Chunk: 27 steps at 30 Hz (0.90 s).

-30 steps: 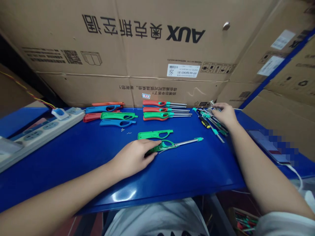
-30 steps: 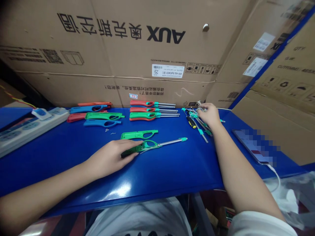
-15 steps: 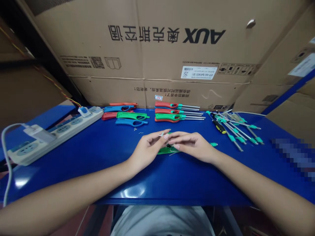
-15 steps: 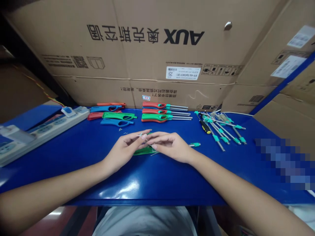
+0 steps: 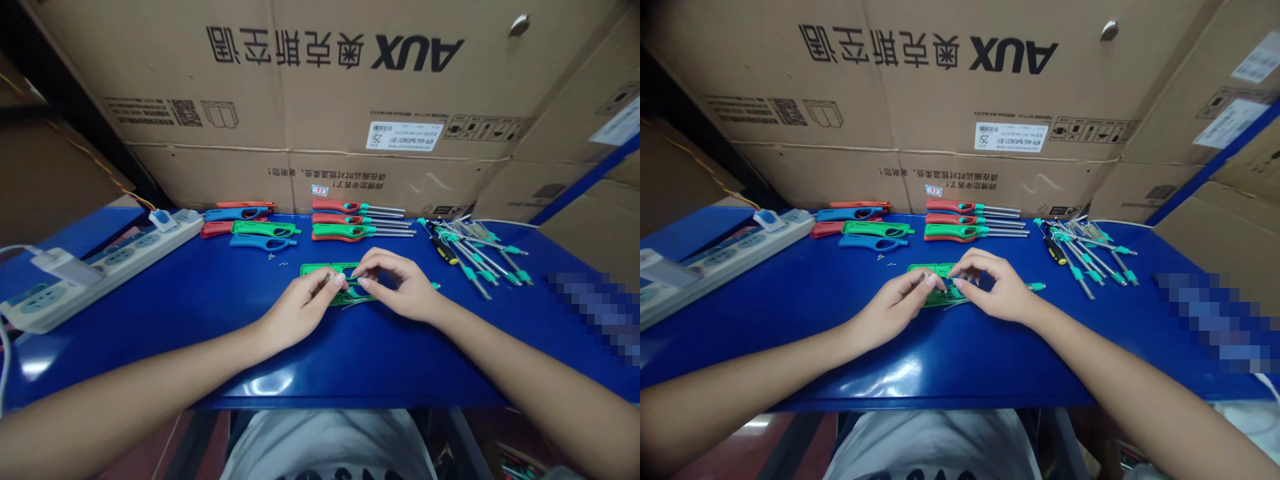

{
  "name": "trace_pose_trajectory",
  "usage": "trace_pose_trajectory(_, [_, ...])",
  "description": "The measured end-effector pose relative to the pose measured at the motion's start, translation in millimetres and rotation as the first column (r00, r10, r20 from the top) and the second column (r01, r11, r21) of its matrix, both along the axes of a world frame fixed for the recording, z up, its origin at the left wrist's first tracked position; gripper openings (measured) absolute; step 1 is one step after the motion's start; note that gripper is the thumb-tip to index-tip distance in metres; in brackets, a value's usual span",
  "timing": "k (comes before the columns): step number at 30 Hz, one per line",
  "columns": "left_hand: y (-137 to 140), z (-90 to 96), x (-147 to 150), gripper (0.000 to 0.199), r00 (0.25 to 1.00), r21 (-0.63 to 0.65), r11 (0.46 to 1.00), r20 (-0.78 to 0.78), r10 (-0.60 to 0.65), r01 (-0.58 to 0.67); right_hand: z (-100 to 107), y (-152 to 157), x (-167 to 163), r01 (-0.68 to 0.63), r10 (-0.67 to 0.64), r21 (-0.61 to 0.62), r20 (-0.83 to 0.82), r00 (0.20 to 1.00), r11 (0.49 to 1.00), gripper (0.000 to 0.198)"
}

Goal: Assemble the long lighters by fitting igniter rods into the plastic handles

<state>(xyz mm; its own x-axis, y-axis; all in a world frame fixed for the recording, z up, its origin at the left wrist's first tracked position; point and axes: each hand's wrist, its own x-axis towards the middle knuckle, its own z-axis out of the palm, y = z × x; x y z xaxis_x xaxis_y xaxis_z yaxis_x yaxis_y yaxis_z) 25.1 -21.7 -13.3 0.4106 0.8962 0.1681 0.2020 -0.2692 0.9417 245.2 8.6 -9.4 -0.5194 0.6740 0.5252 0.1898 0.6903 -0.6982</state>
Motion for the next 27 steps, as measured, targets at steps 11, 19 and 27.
trace_pose_trajectory(11, [6,-7.0,-7,0.029,1.000,-0.080,0.997,-0.003,-0.018,0.018,3,2,11,-0.177,0.103,0.116,0.472,0.875,0.977,0.016])
trace_pose_trajectory(19, [14,-5.2,-9,0.023,0.980,0.079,0.997,-0.200,0.000,0.016,1,3,10,-0.160,0.105,0.074,0.486,0.868,0.984,0.010])
trace_pose_trajectory(27, [14,-11.5,-10,0.018,0.991,0.016,0.999,-0.127,0.046,-0.044,4,1,12,-0.162,0.028,0.169,0.602,0.798,0.972,0.015])
